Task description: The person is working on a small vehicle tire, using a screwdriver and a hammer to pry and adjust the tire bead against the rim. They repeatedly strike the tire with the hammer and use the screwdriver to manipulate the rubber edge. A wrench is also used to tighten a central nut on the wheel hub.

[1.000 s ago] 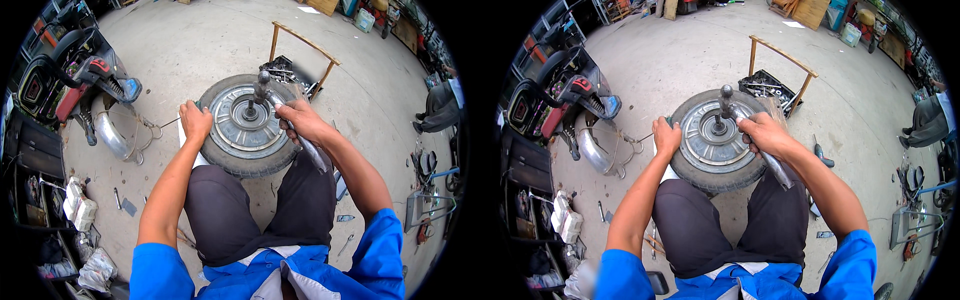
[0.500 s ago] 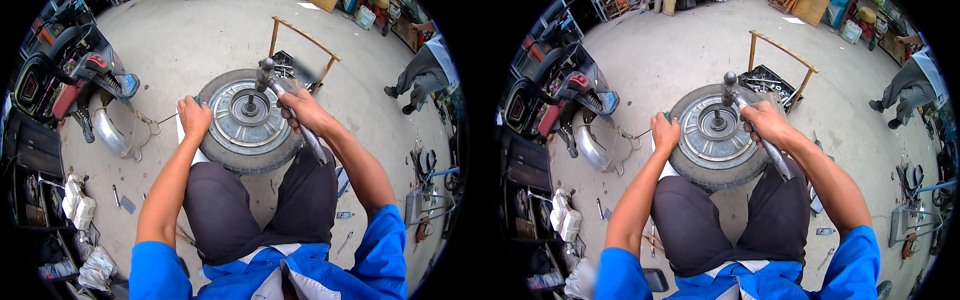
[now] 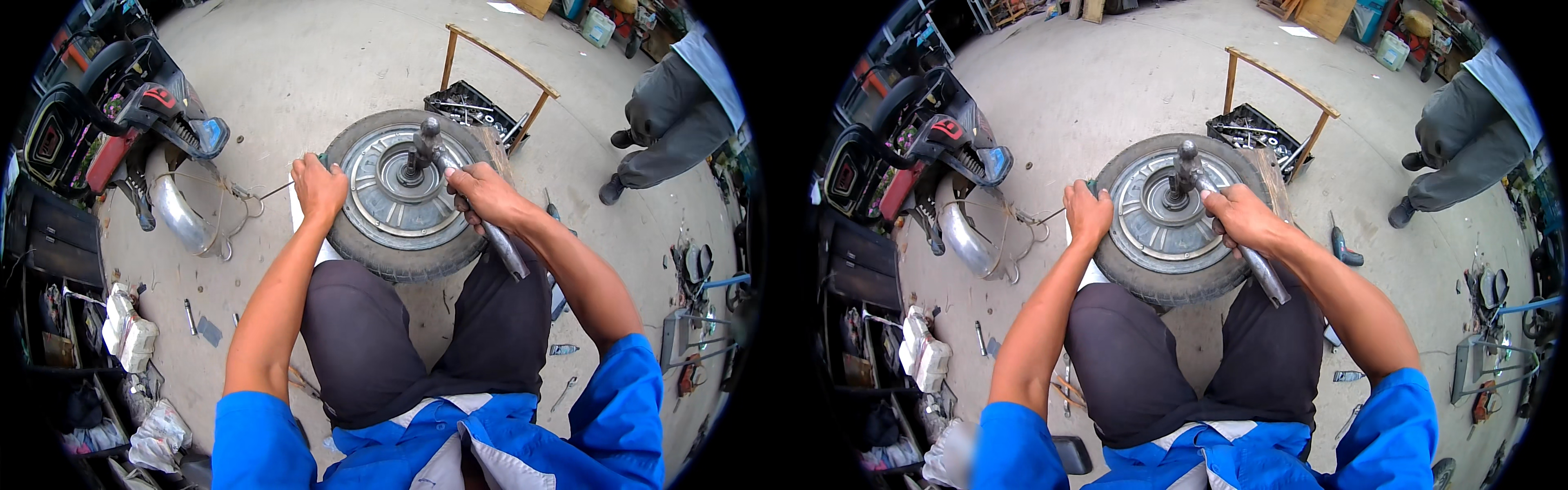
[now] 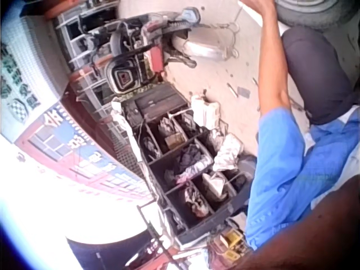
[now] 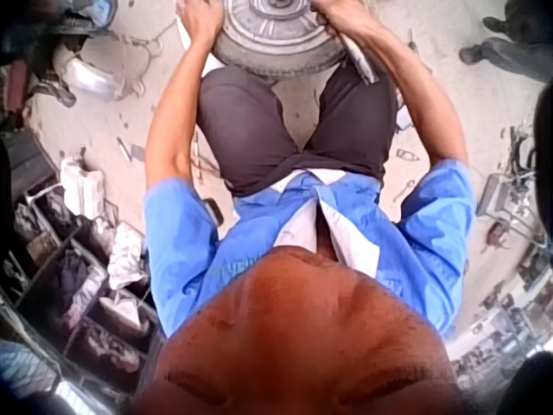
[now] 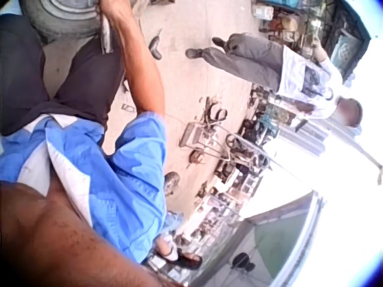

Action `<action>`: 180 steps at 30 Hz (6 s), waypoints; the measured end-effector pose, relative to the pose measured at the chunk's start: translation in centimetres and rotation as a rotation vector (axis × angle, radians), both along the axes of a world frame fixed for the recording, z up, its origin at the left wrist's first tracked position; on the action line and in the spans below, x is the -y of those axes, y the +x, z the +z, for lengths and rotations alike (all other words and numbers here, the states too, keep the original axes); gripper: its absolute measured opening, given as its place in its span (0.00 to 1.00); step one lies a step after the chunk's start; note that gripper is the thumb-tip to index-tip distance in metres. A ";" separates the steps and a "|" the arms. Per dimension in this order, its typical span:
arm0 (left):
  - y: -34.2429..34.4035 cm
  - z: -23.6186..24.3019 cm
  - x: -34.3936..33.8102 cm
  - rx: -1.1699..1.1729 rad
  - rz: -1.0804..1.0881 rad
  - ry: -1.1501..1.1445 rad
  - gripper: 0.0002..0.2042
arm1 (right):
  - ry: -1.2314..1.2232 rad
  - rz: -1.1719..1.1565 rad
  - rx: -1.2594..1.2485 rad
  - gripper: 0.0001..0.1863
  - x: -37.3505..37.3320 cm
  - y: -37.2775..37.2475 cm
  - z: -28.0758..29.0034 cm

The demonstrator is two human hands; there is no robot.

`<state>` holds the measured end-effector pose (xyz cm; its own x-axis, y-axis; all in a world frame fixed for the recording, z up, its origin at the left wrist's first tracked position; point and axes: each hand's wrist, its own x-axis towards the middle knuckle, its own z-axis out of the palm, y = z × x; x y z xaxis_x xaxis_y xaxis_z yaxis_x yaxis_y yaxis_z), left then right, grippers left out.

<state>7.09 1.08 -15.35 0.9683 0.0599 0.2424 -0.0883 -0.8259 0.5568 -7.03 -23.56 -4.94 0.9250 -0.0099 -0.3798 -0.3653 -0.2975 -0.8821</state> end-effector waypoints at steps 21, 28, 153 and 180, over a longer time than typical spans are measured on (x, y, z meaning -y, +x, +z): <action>-0.2 0.0 -0.1 0.024 -0.002 -0.012 0.20 | 0.079 -0.075 0.030 0.23 0.2 -1.6 0.4; -0.2 0.2 -0.1 0.007 0.001 -0.007 0.20 | 0.024 -0.035 0.003 0.24 0.1 -2.5 0.8; 0.1 -1.1 -0.4 0.104 -0.009 -0.036 0.19 | 0.117 0.023 0.257 0.17 -3.6 -4.5 -5.6; -0.3 -0.5 -0.3 0.086 -0.009 -0.019 0.18 | 0.097 0.012 0.249 0.16 -3.7 -4.5 -5.5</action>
